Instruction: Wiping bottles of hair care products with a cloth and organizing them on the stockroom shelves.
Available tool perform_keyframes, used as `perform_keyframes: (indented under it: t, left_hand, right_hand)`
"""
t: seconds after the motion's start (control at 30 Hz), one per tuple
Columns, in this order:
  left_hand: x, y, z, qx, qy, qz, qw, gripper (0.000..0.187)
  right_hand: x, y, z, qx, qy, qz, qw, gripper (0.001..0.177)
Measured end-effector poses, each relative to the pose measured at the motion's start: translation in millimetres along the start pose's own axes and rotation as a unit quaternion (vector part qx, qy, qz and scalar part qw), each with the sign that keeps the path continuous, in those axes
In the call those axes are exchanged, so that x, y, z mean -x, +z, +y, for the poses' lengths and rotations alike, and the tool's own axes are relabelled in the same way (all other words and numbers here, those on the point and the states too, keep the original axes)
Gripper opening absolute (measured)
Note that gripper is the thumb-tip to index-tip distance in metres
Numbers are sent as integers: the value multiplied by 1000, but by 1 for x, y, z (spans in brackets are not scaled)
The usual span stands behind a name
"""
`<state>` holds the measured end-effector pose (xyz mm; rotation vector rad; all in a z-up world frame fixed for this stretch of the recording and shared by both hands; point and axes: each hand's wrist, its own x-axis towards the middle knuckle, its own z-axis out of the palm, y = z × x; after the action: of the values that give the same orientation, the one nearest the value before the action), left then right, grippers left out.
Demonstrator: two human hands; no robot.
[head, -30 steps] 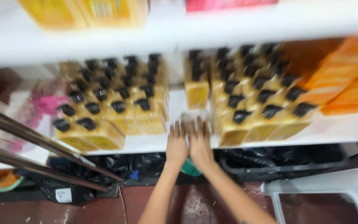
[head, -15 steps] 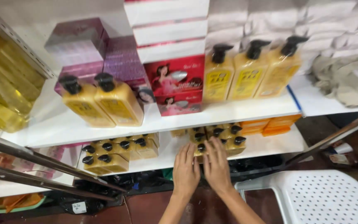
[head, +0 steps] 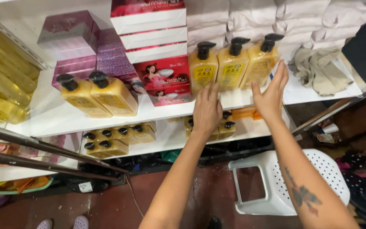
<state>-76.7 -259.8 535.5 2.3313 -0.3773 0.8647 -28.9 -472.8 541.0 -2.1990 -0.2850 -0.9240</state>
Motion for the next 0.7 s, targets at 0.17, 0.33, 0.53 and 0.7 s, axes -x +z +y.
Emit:
perform_keyframes:
  t: [0.17,0.33,0.53,0.7]
  left_hand:
    - [3,14,-4,4,-48,-45,998,64]
    - [10,17,-11,7,-51,-72,996,76]
    - [6,21,-9,0,-74,-109,991,87]
    - [2,21,-9,-37,-104,-166,980,101]
  right_hand:
    - [-15,7,40,-101,36,-53,993,107]
    - [-25,2,38,-89,93,-54,990,106]
    - [-27,25,105,-202,128,-50,970,73]
    - [-28,13,108,-382,139,-91,909,77]
